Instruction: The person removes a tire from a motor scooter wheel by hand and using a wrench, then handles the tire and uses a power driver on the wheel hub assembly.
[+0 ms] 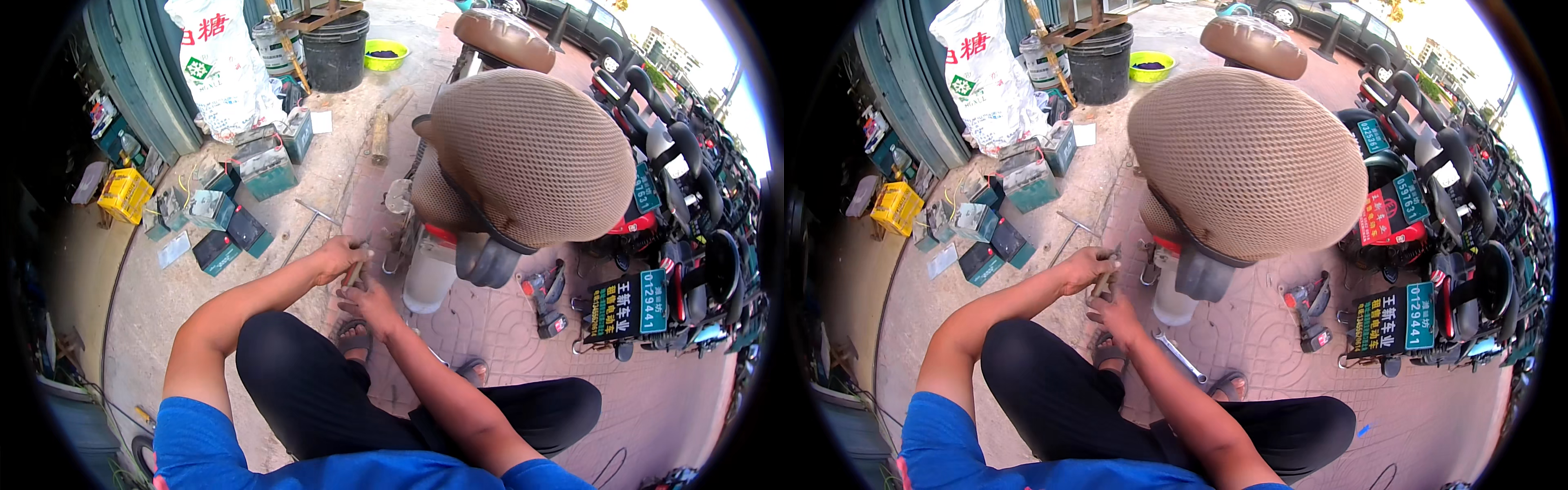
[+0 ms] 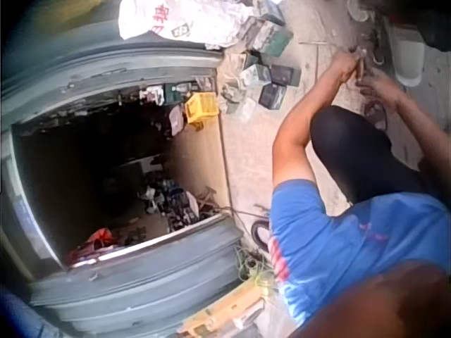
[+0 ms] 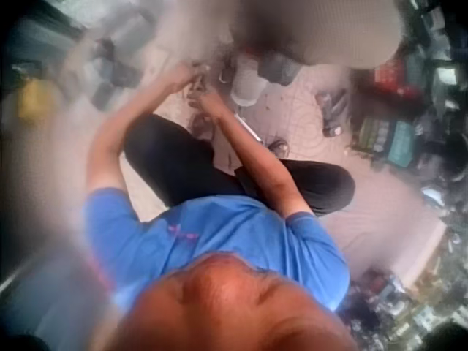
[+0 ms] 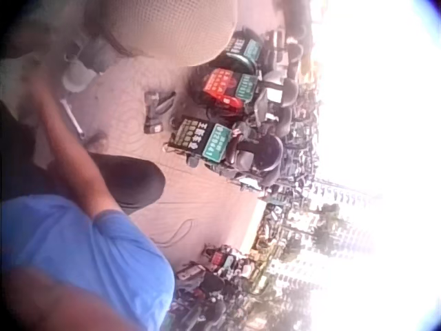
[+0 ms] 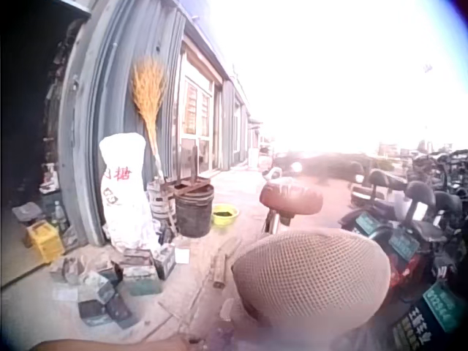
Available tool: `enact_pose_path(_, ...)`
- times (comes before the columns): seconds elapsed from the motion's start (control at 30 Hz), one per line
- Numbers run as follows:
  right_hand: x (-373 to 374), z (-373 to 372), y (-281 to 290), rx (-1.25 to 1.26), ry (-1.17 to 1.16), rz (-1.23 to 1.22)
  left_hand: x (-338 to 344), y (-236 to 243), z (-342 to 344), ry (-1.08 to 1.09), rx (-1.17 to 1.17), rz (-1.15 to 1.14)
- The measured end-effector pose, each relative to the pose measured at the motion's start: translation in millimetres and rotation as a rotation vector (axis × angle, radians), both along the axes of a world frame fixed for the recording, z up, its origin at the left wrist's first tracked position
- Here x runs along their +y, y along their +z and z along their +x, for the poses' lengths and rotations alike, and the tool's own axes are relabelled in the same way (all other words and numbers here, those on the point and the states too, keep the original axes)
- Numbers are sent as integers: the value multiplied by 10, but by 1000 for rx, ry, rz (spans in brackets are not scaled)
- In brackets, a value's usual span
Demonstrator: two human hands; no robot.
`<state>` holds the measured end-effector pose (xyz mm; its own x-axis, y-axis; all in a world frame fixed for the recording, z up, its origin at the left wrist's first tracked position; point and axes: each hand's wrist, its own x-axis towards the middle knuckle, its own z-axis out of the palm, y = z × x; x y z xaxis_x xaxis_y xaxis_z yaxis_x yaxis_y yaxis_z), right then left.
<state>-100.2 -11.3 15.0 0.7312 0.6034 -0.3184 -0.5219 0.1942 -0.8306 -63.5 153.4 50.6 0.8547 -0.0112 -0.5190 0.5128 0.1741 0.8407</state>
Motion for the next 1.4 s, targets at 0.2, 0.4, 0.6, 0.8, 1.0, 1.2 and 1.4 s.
enact_pose_path(0.2, 123, 439, -178, 156, -65, -192, -53, -57, 111, -210, -72, 156)
enact_pose_path(0.4, 82, 786, -781, -58, -173, -598, -241, -654, 358, -97, 26, 82)
enact_pose_path(0.6, 167, 893, -1000, 29, -338, -458, -256, -1224, 536, 9, -86, 130)
enact_pose_path(0.8, 262, 993, -1018, -50, -333, -631, -228, -1457, 604, 55, -99, 167)
enact_pose_path(1.0, 253, 1057, -1085, -9, -340, -682, -225, -1452, 672, 45, -113, 259)
enact_pose_path(1.2, 276, 1249, -827, 156, -191, -600, -166, -1289, 769, 45, -57, 300)
enact_pose_path(1.4, 255, 1268, -703, -47, -49, -876, -114, -1490, 810, 107, -291, 724)
